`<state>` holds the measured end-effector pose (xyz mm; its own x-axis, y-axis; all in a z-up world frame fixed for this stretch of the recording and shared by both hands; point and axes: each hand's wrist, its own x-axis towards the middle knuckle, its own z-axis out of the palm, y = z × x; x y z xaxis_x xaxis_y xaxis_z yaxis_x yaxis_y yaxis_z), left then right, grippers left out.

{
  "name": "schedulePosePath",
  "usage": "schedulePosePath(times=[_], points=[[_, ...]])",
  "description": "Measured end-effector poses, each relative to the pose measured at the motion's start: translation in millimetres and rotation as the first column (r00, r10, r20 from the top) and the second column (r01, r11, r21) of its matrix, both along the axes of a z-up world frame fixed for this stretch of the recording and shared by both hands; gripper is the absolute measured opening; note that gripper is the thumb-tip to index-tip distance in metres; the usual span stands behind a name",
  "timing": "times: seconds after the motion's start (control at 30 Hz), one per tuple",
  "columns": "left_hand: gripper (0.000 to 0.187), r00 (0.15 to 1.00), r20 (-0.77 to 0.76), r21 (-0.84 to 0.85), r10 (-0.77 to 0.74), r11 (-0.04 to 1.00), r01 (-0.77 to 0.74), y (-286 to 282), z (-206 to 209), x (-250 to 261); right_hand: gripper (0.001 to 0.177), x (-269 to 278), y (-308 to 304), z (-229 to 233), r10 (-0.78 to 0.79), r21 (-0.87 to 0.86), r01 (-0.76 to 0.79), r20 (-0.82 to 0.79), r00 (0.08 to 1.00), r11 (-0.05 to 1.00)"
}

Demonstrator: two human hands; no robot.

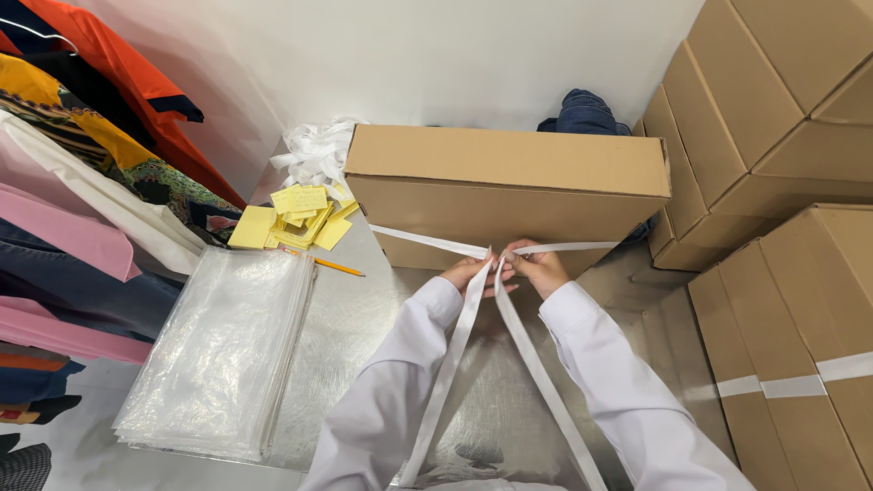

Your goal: Closing a cardboard box and tying a decorative white ribbon around it before writing a note

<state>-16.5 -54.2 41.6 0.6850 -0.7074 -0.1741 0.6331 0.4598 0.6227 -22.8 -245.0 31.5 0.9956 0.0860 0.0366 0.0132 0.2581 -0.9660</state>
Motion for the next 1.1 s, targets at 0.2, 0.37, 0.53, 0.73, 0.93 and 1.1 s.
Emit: schedulePosePath(times=[0.2,0.37,0.53,0.73,0.93,1.1], points=[[0.021,0.996,-0.089,-0.077,0.026,0.997,-0.033,-9.6,-17.7,11.5,0.014,3.2,1.6,7.1,0.034,0.066,-0.031,-0.052,0.998,0.997],[0.02,0.99,-0.134,-0.139,0.039,0.989,-0.057,-16.4,-54.9,28.9,0.012,-3.0,1.8,22.1,0.066,0.105,-0.059,-0.071,0.995,0.993],[0.024,0.988,-0.152,-0.206,0.033,0.977,-0.064,-17.1,-38.0,22.7,0.01,-27.3,18.3,70.9,0.08,0.154,-0.07,-0.059,0.995,0.986],[0.019,0.993,-0.068,-0.135,0.098,0.985,-0.107,-21.1,-65.6,43.0,0.011,-14.6,12.8,36.1,0.047,0.2,-0.024,-0.11,0.993,0.98],[0.02,0.989,-0.082,-0.153,0.121,0.979,-0.132,-20.4,-55.5,36.2,0.018,-14.6,13.9,30.0,-0.085,0.268,0.123,-0.149,0.985,0.956],[0.025,0.999,-0.015,-0.08,0.052,0.995,-0.053,-6.9,22.5,3.7,0.017,-13.5,12.0,28.0,-0.138,0.247,0.173,-0.153,0.979,0.954]])
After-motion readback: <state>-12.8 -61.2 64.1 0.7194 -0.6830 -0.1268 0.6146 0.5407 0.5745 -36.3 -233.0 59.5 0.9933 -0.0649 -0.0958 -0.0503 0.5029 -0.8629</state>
